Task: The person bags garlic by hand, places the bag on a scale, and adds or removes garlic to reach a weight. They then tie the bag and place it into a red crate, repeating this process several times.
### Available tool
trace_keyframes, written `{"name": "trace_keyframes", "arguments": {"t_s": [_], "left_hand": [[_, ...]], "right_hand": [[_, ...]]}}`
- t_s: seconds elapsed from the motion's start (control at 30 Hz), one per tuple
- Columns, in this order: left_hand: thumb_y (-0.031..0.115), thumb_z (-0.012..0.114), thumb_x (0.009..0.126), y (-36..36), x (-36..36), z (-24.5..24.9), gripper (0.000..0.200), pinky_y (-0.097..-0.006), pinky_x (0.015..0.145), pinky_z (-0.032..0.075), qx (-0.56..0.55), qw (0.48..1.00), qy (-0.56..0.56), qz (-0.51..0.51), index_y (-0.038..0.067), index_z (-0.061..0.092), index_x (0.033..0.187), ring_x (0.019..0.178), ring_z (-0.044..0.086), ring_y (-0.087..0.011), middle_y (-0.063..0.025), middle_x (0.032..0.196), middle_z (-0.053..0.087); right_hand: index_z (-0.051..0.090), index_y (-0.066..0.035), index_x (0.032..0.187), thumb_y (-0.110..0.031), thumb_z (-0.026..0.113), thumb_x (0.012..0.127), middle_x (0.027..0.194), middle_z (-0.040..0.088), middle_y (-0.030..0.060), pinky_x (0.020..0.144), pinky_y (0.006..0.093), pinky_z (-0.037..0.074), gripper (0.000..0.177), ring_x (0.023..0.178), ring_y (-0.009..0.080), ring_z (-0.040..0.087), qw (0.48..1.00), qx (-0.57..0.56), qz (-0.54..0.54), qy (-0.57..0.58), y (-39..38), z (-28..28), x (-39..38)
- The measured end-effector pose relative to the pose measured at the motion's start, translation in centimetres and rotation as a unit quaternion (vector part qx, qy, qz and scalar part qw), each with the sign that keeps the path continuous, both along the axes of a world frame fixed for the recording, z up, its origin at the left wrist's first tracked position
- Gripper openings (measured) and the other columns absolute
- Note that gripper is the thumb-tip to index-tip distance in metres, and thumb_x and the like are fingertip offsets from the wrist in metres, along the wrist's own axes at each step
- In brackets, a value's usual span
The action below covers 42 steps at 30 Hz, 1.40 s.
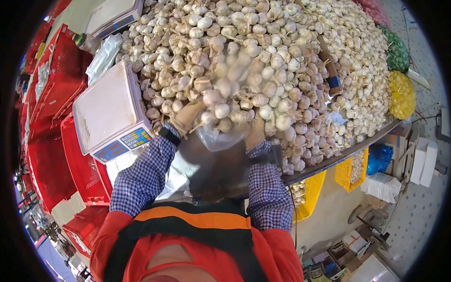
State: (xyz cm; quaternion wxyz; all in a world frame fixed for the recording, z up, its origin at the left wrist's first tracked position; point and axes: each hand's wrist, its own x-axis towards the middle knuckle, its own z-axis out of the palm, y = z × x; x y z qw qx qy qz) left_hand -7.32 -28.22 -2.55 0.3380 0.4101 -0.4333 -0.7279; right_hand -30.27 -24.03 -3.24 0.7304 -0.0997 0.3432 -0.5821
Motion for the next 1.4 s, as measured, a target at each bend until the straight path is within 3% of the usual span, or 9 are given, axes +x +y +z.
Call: {"name": "trace_keyframes", "arguments": {"t_s": [0.2,0.33,0.47,0.57,0.77,0.8,1.03,1.23,1.4], "left_hand": [[0.018,0.06,0.09,1.6,1.6,1.2,0.034,-0.0238,0.08,0.05,0.098,0.995,-0.016,-0.033,0.001,0.059,0.12,0.092,0.06,-0.012,-0.0062,0.109,0.064],[0.017,0.057,0.093,5.2,3.5,6.6,0.026,-0.0234,0.081,0.049,0.178,0.973,-0.115,0.091,0.003,0.063,0.113,0.094,0.059,-0.0092,-0.0041,0.108,0.064],[0.017,0.053,0.095,8.3,8.0,9.4,0.025,-0.0247,0.083,0.047,0.003,0.973,0.052,0.226,0.003,0.062,0.114,0.097,0.059,-0.0117,-0.0048,0.101,0.066],[0.019,0.051,0.097,8.7,13.6,13.1,0.028,-0.0234,0.077,0.047,-0.039,0.956,0.008,0.29,0.002,0.059,0.118,0.092,0.059,-0.0108,-0.0045,0.1,0.066],[0.016,0.047,0.098,9.1,23.8,18.8,0.026,-0.0181,0.045,0.033,-0.19,0.86,-0.086,0.467,0.007,0.06,0.118,0.05,0.039,-0.0008,0.0014,0.095,0.066],[0.018,0.049,0.097,9.0,25.8,18.2,0.025,-0.0177,0.047,0.033,-0.192,0.848,-0.079,0.488,0.007,0.062,0.116,0.051,0.037,0.0001,0.0033,0.092,0.064],[0.017,0.053,0.093,9.6,33.7,13.9,0.023,-0.0193,0.048,0.038,-0.117,0.879,-0.174,0.429,0.007,0.064,0.111,0.056,0.049,-0.0048,0.0022,0.084,0.061],[0.019,0.057,0.092,10.2,35.7,11.9,0.039,-0.0227,0.074,0.047,-0.114,0.89,-0.177,0.403,-0.004,0.053,0.124,0.089,0.058,-0.0112,-0.008,0.107,0.062],[0.022,0.059,0.091,10.1,36.6,11.1,0.045,-0.027,0.084,0.047,-0.177,0.866,-0.221,0.412,-0.007,0.05,0.124,0.098,0.058,-0.0171,-0.0159,0.115,0.06]], "right_hand": [[0.054,-0.006,0.122,-0.036,0.048,0.097,0.113,0.061,0.0052,0.084,0.0303,0.05,0.04,0.099,0.0162,0.06,0.984,0.104,0.128,0.064,1.4,3.1,0.3],[0.064,-0.006,0.109,-0.033,0.056,0.094,0.078,0.056,-0.0037,0.054,0.0205,0.036,0.032,0.064,0.0057,0.048,0.952,0.068,0.192,0.23,4.1,6.0,1.4],[0.065,-0.004,0.112,-0.028,0.054,0.096,0.05,0.033,-0.0095,0.04,0.0209,0.02,0.03,0.042,0.0029,0.028,0.939,0.037,0.172,0.296,4.7,11.9,4.3],[0.056,-0.003,0.122,-0.026,0.049,0.098,0.11,0.066,0.006,0.045,0.0179,0.028,0.035,0.049,0.0014,0.034,0.937,-0.061,0.171,0.299,3.4,16.3,7.9],[0.05,-0.004,0.13,-0.025,0.043,0.1,0.114,0.063,0.0076,0.062,0.021,0.042,0.038,0.07,0.0057,0.049,0.815,-0.332,0.162,0.447,-3.2,16.5,19.7],[0.05,-0.003,0.13,-0.024,0.043,0.1,0.113,0.063,0.0082,0.071,0.0235,0.046,0.037,0.077,0.0092,0.054,0.746,-0.371,0.173,0.526,-3.9,15.9,21.3],[0.057,-0.001,0.119,-0.028,0.06,0.09,0.106,0.065,0.0134,0.087,0.0301,0.046,0.04,0.094,0.0204,0.061,0.701,-0.335,0.153,0.611,-4.1,8.8,23.0],[0.043,-0.021,0.137,-0.04,0.077,0.068,0.128,0.048,0.0182,0.092,0.0413,0.044,0.079,0.118,0.034,0.048,0.485,-0.266,0.17,0.816,4.3,5.1,16.1],[0.044,-0.02,0.136,-0.037,0.078,0.068,0.142,0.035,0.0179,0.097,0.0421,0.043,0.078,0.123,0.0388,0.043,0.578,-0.27,0.193,0.746,5.2,3.0,16.4]]}}
